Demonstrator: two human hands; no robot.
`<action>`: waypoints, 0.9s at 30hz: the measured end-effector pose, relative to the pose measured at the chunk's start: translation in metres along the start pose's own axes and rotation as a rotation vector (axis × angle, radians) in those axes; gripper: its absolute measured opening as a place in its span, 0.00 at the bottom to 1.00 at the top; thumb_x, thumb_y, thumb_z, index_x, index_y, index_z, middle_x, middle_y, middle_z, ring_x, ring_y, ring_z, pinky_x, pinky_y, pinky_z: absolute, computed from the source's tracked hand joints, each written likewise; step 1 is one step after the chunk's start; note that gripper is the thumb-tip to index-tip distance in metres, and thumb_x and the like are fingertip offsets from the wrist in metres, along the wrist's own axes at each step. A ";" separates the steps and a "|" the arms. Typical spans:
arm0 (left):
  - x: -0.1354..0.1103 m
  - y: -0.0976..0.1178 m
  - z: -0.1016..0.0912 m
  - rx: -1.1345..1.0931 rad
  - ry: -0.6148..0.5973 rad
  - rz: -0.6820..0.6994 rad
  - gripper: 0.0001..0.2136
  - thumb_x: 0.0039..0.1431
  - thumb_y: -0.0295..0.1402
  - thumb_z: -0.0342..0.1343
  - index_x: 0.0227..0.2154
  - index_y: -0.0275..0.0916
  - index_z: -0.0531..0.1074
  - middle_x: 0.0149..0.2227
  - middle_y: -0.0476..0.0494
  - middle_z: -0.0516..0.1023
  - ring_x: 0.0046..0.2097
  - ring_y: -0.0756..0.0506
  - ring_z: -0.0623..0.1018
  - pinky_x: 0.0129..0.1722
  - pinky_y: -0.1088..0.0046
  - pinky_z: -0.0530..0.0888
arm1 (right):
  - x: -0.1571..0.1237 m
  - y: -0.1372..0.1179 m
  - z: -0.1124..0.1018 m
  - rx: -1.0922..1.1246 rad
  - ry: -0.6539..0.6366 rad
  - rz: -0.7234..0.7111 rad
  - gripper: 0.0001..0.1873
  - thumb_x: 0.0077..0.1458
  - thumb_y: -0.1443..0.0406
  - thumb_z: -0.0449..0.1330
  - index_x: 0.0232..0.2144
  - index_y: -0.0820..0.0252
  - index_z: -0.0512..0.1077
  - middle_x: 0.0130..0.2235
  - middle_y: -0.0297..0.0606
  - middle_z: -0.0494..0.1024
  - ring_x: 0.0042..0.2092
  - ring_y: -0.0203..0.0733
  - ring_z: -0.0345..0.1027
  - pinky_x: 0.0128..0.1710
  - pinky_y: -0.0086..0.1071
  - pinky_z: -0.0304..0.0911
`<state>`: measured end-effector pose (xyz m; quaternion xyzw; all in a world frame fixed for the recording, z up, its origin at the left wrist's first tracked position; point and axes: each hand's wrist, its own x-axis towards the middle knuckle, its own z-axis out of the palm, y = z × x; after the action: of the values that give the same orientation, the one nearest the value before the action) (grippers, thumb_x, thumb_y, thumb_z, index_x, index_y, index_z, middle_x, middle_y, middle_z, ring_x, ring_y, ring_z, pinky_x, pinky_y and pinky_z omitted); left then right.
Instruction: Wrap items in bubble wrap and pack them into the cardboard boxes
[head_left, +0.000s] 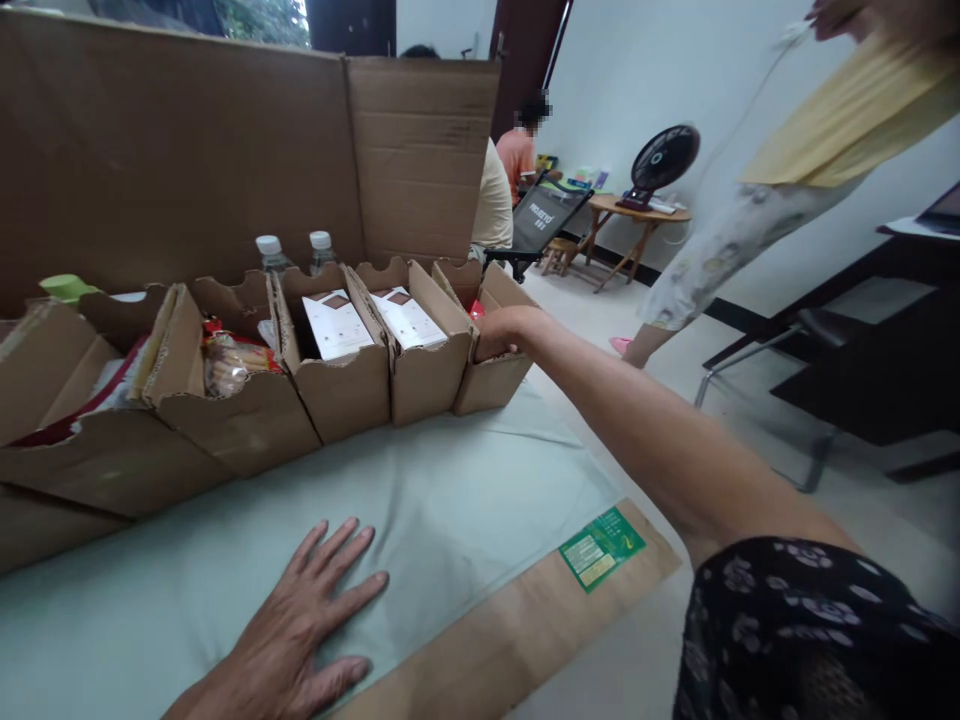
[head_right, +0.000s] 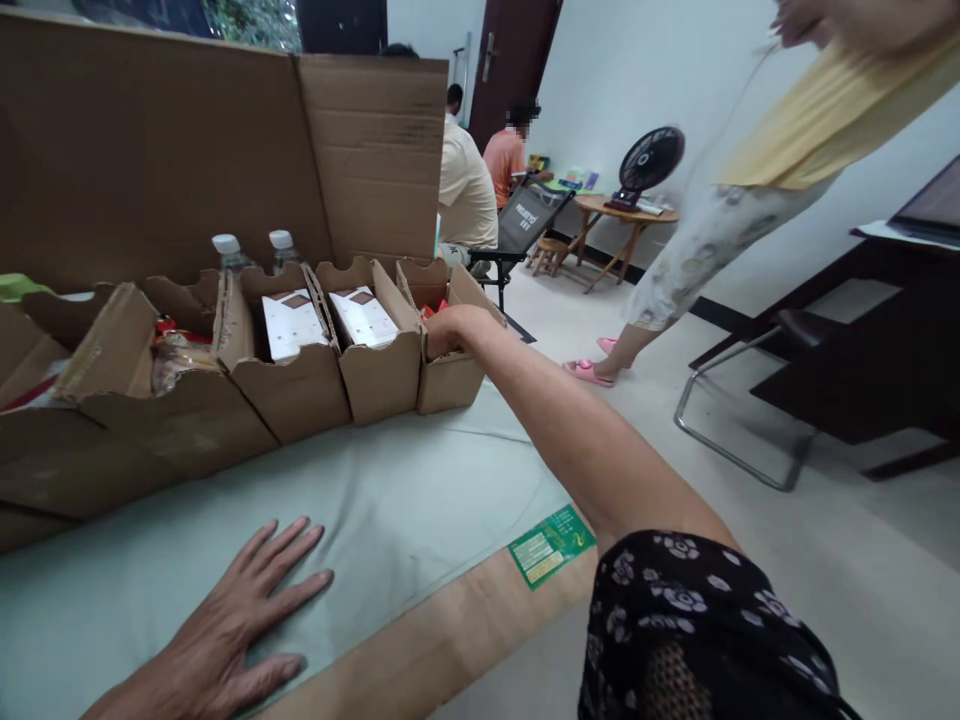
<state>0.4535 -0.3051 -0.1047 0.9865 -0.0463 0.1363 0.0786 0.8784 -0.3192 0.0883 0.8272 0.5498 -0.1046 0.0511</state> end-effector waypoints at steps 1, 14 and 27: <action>0.000 0.000 0.000 -0.001 -0.001 -0.002 0.35 0.64 0.56 0.55 0.70 0.50 0.58 0.76 0.41 0.51 0.73 0.32 0.57 0.72 0.44 0.54 | 0.000 -0.001 0.002 -0.017 -0.038 0.032 0.19 0.46 0.62 0.71 0.43 0.56 0.83 0.36 0.39 0.85 0.43 0.53 0.78 0.41 0.39 0.72; -0.005 -0.003 0.009 -0.014 -0.023 -0.045 0.35 0.64 0.57 0.54 0.70 0.53 0.58 0.75 0.43 0.52 0.73 0.32 0.58 0.72 0.43 0.54 | -0.009 -0.008 0.002 -0.105 -0.042 0.101 0.31 0.48 0.62 0.70 0.56 0.56 0.77 0.57 0.47 0.81 0.58 0.58 0.75 0.54 0.38 0.70; -0.001 -0.002 0.004 0.000 -0.058 -0.041 0.33 0.67 0.54 0.52 0.71 0.52 0.57 0.76 0.42 0.51 0.74 0.32 0.56 0.69 0.40 0.59 | -0.010 -0.015 -0.002 -0.145 0.046 0.127 0.20 0.52 0.63 0.70 0.48 0.62 0.80 0.49 0.54 0.83 0.55 0.61 0.75 0.49 0.38 0.68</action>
<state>0.4537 -0.3036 -0.1088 0.9907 -0.0286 0.1059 0.0801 0.8606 -0.3221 0.0927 0.8566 0.5035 -0.0418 0.1048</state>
